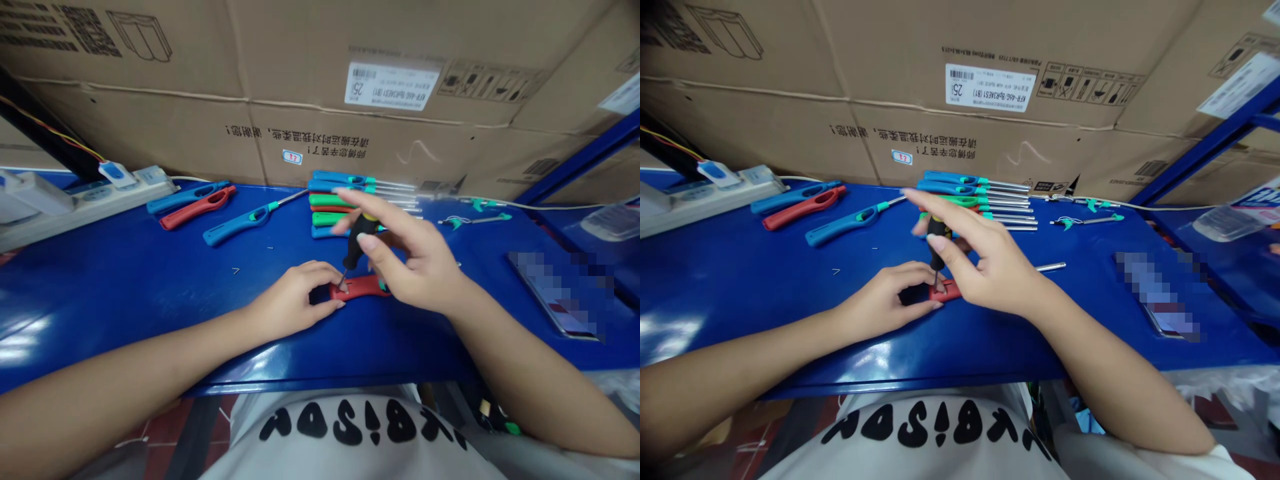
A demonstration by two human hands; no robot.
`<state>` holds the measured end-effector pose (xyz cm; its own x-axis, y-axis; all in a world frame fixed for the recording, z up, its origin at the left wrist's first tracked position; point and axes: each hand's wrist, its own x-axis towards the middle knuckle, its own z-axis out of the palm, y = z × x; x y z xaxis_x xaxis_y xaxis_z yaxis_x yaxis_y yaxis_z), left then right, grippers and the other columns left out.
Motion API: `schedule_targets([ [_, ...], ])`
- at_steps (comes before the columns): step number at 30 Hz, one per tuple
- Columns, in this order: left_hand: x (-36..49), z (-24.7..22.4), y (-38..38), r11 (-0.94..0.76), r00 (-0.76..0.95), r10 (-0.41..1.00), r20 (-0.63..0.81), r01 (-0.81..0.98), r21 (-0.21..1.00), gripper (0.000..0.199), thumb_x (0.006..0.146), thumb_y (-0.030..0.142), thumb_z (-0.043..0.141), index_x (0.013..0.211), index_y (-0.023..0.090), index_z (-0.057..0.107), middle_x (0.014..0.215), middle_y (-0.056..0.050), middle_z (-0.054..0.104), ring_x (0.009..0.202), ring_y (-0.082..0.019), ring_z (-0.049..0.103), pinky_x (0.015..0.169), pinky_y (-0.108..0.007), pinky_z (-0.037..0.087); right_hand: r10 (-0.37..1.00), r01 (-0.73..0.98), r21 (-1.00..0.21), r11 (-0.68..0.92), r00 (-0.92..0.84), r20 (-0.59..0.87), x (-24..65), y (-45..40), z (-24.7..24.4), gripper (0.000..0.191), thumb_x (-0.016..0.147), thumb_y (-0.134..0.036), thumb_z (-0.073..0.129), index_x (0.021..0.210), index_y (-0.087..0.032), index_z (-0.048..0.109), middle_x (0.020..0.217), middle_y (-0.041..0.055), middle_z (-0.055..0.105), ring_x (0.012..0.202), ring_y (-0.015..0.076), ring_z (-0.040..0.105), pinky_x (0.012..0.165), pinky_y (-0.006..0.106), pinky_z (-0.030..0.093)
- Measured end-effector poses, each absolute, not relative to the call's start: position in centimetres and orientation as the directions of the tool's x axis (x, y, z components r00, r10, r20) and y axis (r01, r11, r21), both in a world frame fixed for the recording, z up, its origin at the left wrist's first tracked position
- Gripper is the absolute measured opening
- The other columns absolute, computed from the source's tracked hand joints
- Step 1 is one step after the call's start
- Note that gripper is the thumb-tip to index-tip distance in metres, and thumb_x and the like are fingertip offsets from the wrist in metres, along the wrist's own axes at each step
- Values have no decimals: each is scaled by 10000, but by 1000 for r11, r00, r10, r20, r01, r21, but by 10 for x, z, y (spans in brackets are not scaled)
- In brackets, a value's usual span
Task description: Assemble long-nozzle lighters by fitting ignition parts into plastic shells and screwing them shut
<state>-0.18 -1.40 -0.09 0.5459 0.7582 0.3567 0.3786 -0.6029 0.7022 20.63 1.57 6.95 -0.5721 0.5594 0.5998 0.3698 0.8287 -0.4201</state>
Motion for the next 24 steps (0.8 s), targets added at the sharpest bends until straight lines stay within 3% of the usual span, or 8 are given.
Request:
schedule_targets([
  [4, -2, -1, -14, -596, 545, 761, 351, 376, 710, 125, 887, 199, 697, 1010, 186, 678, 1050, -51, 721, 1001, -195, 681, 930, -339, 531, 467, 462, -230, 856, -504, 727, 208, 19, 69, 352, 965, -357, 616, 1295, -238, 643, 1208, 73, 736, 937, 209, 721, 836, 337, 598],
  [7, -2, -1, -14, -603, 552, 757, 351, 380, 702, 129, 881, 196, 708, 1006, 180, 677, 1054, -52, 720, 1002, -193, 678, 928, -327, 526, 525, 357, -384, 851, -563, 638, 210, 19, 69, 437, 1052, -266, 399, 1481, -243, 474, 1330, 75, 675, 828, 152, 722, 767, 312, 607],
  [9, -2, 0, -14, -604, 553, 757, 349, 388, 696, 116, 881, 187, 706, 992, 177, 677, 1029, -45, 719, 980, -187, 680, 915, -320, 526, 539, 306, -450, 839, -584, 608, 210, 19, 70, 412, 1050, -266, 405, 1447, -245, 510, 1307, 69, 685, 736, 131, 706, 683, 292, 602],
  [12, -2, 0, -14, -600, 554, 759, 342, 393, 696, 102, 885, 177, 697, 984, 178, 674, 1015, -39, 719, 970, -183, 680, 909, -318, 524, 442, 393, -252, 884, -531, 722, 209, 18, 72, 279, 954, -353, 635, 1197, -228, 691, 1105, 61, 761, 782, 168, 716, 716, 299, 596],
  [14, -2, 0, -14, -602, 554, 758, 344, 394, 694, 110, 881, 176, 701, 987, 179, 672, 1015, -39, 717, 966, -183, 679, 906, -317, 524, 384, 437, -150, 887, -516, 766, 208, 17, 72, 271, 957, -337, 630, 1191, -217, 696, 1103, 70, 762, 893, 195, 724, 803, 318, 591],
  [18, -2, 0, -15, -605, 552, 759, 346, 401, 688, 116, 877, 189, 710, 988, 184, 675, 1007, -38, 711, 947, -183, 679, 903, -321, 526, 460, 393, -279, 876, -508, 728, 207, 17, 72, 342, 1033, -256, 450, 1329, -248, 622, 1161, 48, 743, 893, 174, 723, 824, 341, 594],
  [21, -1, 0, -15, -593, 550, 765, 335, 398, 700, 110, 886, 187, 698, 993, 184, 676, 1022, -43, 711, 957, -185, 679, 908, -327, 529, 420, 423, -213, 881, -490, 764, 207, 17, 73, 240, 959, -336, 624, 1171, -262, 710, 1004, 39, 770, 775, 177, 710, 750, 330, 599],
  [24, -1, 0, -15, -591, 549, 765, 337, 391, 705, 118, 885, 189, 697, 1001, 184, 674, 1037, -49, 711, 982, -191, 678, 919, -334, 529, 407, 437, -185, 880, -496, 767, 207, 17, 75, 266, 982, -290, 574, 1209, -230, 698, 1122, 82, 747, 929, 210, 715, 816, 356, 593],
])
